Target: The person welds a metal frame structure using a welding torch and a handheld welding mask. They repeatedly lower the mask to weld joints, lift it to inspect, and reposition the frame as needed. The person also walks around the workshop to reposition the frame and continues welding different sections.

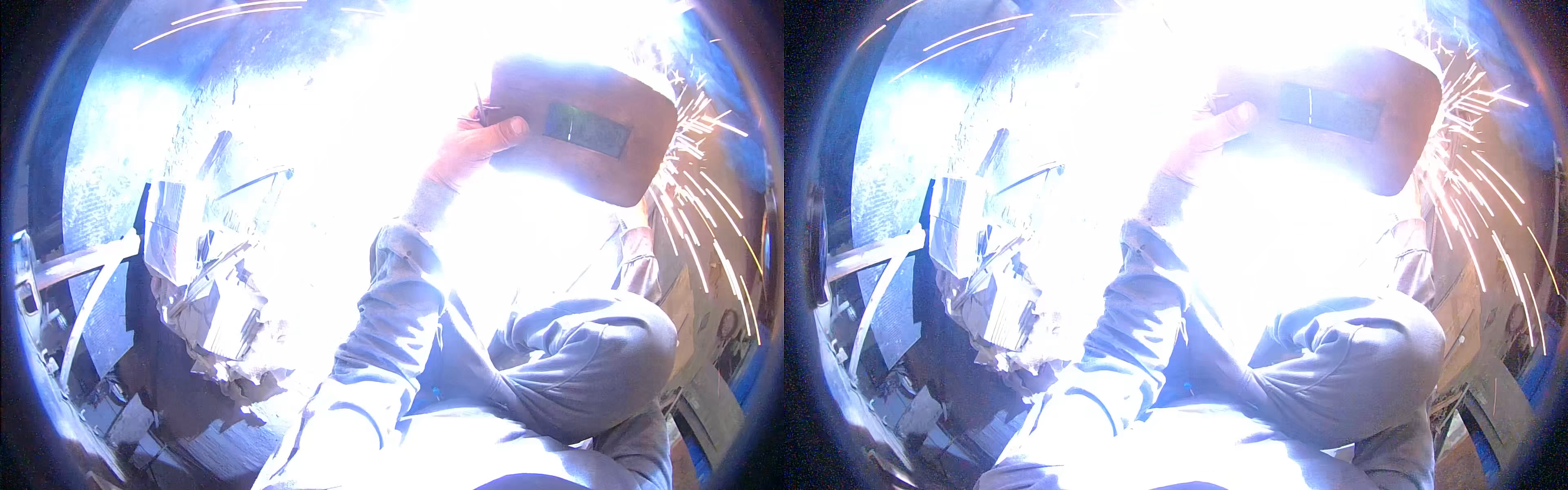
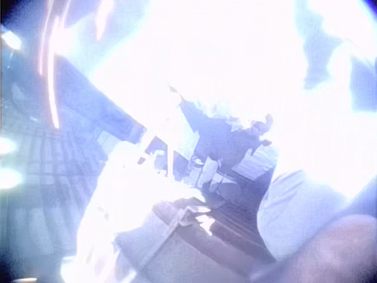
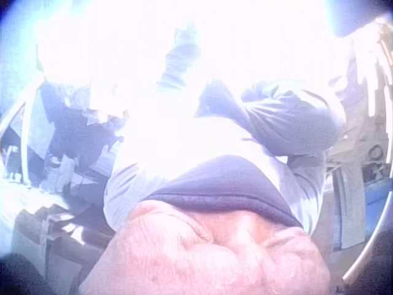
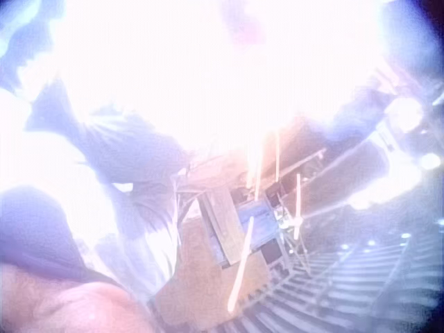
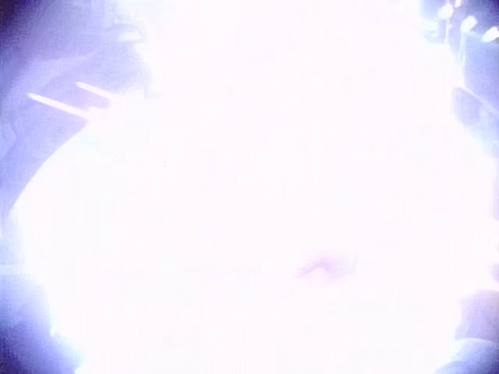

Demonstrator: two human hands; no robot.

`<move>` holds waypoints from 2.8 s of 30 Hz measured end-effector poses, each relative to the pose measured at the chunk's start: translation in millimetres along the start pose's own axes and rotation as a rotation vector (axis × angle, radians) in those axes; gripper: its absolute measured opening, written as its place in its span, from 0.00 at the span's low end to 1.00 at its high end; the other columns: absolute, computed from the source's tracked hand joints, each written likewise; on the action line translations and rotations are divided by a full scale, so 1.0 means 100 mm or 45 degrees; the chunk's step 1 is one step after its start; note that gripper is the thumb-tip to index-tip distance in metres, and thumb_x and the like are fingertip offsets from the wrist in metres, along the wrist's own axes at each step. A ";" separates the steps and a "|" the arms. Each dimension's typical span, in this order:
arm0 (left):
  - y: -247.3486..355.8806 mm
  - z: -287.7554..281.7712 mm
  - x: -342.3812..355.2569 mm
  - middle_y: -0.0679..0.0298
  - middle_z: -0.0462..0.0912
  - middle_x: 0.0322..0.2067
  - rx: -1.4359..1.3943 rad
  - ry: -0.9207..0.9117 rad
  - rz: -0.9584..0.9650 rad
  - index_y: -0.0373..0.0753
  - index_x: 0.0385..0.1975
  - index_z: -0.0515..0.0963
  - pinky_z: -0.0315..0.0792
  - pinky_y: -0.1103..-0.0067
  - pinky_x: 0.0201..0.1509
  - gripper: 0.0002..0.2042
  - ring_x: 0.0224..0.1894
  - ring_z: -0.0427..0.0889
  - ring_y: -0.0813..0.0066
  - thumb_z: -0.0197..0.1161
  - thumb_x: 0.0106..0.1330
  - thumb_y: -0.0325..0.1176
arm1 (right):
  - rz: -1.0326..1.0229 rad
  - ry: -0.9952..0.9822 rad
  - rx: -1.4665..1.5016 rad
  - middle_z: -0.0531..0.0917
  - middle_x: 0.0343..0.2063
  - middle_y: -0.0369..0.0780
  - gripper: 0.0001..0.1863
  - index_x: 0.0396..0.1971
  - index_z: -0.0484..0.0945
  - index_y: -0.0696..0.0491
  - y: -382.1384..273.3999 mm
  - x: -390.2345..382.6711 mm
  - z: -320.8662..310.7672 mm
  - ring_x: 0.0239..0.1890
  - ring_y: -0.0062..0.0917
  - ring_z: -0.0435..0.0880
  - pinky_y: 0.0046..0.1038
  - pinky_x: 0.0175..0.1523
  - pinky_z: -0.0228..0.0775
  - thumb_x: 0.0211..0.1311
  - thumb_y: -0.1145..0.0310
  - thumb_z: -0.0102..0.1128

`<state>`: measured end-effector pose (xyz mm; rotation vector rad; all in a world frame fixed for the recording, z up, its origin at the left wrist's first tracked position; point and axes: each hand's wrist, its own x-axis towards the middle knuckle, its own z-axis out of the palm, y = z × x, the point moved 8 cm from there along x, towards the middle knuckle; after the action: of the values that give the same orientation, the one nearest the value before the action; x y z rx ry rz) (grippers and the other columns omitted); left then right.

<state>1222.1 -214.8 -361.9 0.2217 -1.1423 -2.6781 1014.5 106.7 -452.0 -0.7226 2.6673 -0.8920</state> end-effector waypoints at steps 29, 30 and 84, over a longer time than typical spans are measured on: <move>0.12 0.15 -0.01 0.61 0.79 0.43 0.077 -0.007 0.121 0.31 0.52 0.69 0.68 0.77 0.54 0.33 0.48 0.75 0.72 0.75 0.51 0.43 | 0.041 0.023 -0.313 0.82 0.41 0.51 0.26 0.46 0.76 0.60 -0.34 0.03 0.03 0.46 0.44 0.79 0.36 0.52 0.69 0.51 0.58 0.63; 0.11 0.19 0.02 0.61 0.79 0.43 0.095 -0.045 0.141 0.31 0.53 0.69 0.69 0.76 0.54 0.33 0.48 0.76 0.71 0.74 0.51 0.43 | 0.046 0.037 -0.305 0.82 0.41 0.51 0.26 0.46 0.76 0.60 -0.30 0.00 0.00 0.46 0.44 0.79 0.36 0.51 0.69 0.51 0.58 0.63; 0.08 -0.05 0.00 0.62 0.79 0.43 0.010 0.057 0.175 0.32 0.48 0.73 0.72 0.76 0.51 0.22 0.45 0.78 0.72 0.65 0.61 0.43 | 0.019 0.077 -0.340 0.81 0.42 0.51 0.25 0.46 0.76 0.60 -0.65 0.01 0.02 0.45 0.44 0.79 0.36 0.48 0.70 0.53 0.57 0.61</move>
<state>1224.0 -223.6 -360.1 0.1960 -1.1128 -2.5367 1038.5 60.5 -413.6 -0.7408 2.8750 -0.5676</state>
